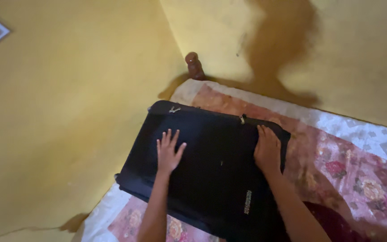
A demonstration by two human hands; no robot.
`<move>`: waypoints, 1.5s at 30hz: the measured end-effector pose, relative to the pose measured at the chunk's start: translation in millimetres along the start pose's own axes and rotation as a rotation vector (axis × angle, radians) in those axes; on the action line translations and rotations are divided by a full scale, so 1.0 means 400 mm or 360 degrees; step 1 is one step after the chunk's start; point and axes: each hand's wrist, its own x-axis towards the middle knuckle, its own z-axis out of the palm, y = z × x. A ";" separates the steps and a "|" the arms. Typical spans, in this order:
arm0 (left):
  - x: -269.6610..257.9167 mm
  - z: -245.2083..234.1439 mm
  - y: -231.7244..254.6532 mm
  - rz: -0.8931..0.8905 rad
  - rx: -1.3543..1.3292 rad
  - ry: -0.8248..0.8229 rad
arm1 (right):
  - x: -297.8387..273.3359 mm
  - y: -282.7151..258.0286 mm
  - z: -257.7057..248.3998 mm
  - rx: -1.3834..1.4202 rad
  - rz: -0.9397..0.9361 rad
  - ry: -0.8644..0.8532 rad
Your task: The person winds a white cable, opens a black suitcase on a bed containing a bag of snacks, and operates various zippers to open and close compartments before placing a purple bottle inside and checking a side pocket with a piece of paper.
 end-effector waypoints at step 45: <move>0.003 0.050 -0.004 -0.0105 -0.0151 -0.0075 | 0.252 0.092 0.057 -0.0324 -0.0921 -0.0504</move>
